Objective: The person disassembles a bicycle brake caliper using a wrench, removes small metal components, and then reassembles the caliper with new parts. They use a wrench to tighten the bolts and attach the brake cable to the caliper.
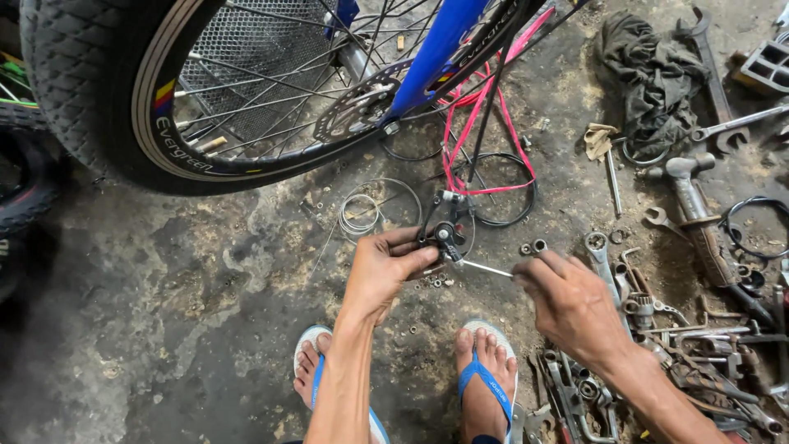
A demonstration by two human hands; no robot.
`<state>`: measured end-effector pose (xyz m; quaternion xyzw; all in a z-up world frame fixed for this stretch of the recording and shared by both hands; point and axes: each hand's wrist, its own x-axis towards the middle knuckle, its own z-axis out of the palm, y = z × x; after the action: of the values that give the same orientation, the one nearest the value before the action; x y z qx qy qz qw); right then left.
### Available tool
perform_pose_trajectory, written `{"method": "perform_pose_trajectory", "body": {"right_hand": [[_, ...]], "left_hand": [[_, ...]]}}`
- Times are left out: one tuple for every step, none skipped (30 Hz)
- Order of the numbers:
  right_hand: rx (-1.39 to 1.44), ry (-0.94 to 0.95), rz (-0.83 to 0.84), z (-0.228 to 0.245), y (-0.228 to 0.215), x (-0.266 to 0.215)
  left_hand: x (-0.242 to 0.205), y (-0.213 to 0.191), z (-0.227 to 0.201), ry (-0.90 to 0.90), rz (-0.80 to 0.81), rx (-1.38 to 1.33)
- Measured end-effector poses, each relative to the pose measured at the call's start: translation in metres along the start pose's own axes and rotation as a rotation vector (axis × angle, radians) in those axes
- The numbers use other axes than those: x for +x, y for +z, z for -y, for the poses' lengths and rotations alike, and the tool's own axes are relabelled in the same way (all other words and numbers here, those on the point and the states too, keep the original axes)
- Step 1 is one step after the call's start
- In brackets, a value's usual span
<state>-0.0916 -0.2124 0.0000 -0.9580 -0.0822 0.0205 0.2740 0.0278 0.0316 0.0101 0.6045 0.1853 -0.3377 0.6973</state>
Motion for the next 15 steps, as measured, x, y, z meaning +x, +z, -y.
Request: {"method": "perform_pose_trajectory", "body": {"right_hand": [[-0.001, 0.000, 0.000, 0.004, -0.003, 0.003], [0.065, 0.030, -0.008, 0.009, -0.005, 0.005], [0.131, 0.060, -0.016, 0.014, -0.007, 0.007], [0.130, 0.062, -0.017, 0.013, -0.006, 0.008], [-0.025, 0.035, -0.068, 0.012, -0.005, 0.008], [-0.178, 0.009, -0.115, 0.012, -0.003, 0.008], [-0.178, 0.011, -0.111, 0.011, 0.000, 0.006], [-0.185, 0.078, 0.011, 0.008, 0.003, 0.006], [-0.192, 0.146, 0.133, 0.006, 0.005, 0.007], [-0.192, 0.147, 0.132, 0.009, 0.004, 0.008], [-0.105, 0.149, 0.070, 0.012, 0.004, 0.009], [-0.016, 0.146, 0.010, 0.014, 0.003, 0.012], [-0.015, 0.143, 0.009, 0.010, 0.009, 0.011], [0.079, 0.153, -0.069, 0.007, 0.016, 0.009], [0.174, 0.163, -0.146, 0.004, 0.023, 0.007]], "left_hand": [[0.000, 0.002, 0.000, 0.001, 0.001, -0.001], [-0.001, 0.004, 0.001, 0.010, 0.014, -0.005], [-0.002, 0.005, 0.002, 0.019, 0.027, -0.008], [-0.002, 0.005, 0.001, 0.019, 0.028, -0.008], [-0.001, 0.006, 0.001, 0.008, 0.026, 0.010], [-0.002, 0.006, 0.002, -0.006, 0.022, 0.027], [-0.002, 0.007, 0.005, -0.010, 0.022, 0.026], [-0.001, 0.008, 0.006, 0.002, 0.024, 0.047], [0.001, 0.008, 0.007, 0.014, 0.025, 0.068], [0.005, 0.007, 0.014, 0.015, 0.026, 0.069], [0.008, 0.005, 0.021, 0.055, 0.027, 0.026], [0.011, 0.003, 0.029, 0.097, 0.025, -0.019], [0.013, 0.002, 0.029, 0.099, 0.022, -0.019], [0.015, 0.001, 0.031, 0.115, 0.023, -0.026], [0.016, 0.000, 0.033, 0.130, 0.024, -0.032]]}}
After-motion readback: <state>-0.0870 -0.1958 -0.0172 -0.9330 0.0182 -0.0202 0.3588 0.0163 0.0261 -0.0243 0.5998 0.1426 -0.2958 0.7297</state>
